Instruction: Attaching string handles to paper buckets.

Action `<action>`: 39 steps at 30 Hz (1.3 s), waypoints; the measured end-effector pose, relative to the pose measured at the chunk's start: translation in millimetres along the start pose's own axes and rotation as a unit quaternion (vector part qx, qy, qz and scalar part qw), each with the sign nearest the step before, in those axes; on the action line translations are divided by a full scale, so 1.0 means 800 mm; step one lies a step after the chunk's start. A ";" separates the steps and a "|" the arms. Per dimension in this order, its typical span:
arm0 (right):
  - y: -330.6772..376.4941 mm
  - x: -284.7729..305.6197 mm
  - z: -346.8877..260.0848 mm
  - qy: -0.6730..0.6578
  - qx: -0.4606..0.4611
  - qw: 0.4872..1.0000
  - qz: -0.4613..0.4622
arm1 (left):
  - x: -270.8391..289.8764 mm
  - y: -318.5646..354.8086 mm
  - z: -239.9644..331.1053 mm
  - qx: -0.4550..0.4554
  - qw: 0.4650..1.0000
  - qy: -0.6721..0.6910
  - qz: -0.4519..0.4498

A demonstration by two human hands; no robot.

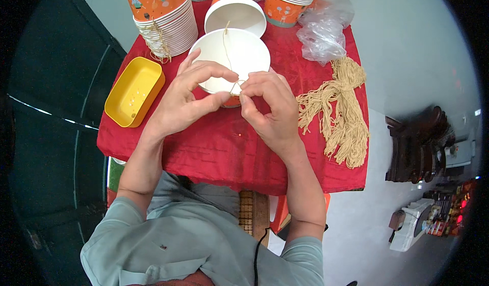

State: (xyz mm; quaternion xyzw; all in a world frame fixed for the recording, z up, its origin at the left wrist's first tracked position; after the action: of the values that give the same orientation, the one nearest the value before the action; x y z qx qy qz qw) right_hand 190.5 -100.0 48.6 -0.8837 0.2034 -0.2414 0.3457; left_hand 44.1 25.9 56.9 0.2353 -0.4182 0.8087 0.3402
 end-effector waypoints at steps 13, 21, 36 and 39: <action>-0.005 -0.006 -0.024 0.085 0.037 0.995 -0.025 | -0.012 0.003 -0.002 -0.006 1.000 -0.014 -0.023; 0.003 -0.007 -0.017 0.140 0.119 0.982 -0.035 | -0.016 0.006 0.001 0.004 1.000 0.020 -0.007; -0.001 -0.002 -0.015 0.090 0.090 0.992 -0.018 | -0.013 0.007 0.007 -0.041 0.999 -0.001 0.033; -0.001 0.001 -0.015 0.079 0.094 0.992 -0.006 | -0.015 0.004 0.008 -0.036 0.999 -0.017 0.014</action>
State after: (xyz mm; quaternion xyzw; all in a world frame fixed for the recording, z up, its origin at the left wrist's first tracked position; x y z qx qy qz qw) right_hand 184.6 -105.8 57.2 -0.8265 0.2010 -0.3306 0.4089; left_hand 50.0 15.2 50.5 0.2307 -0.4559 0.7939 0.3298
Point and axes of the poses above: each hand's wrist, its own y-axis away from the middle knuckle, its own x-axis out of the back of the hand, z = x × y, the point moved 7 cm from there along -y, towards the middle knuckle, and after that the axes turned 13 degrees about -y, right-handed, at the moved point
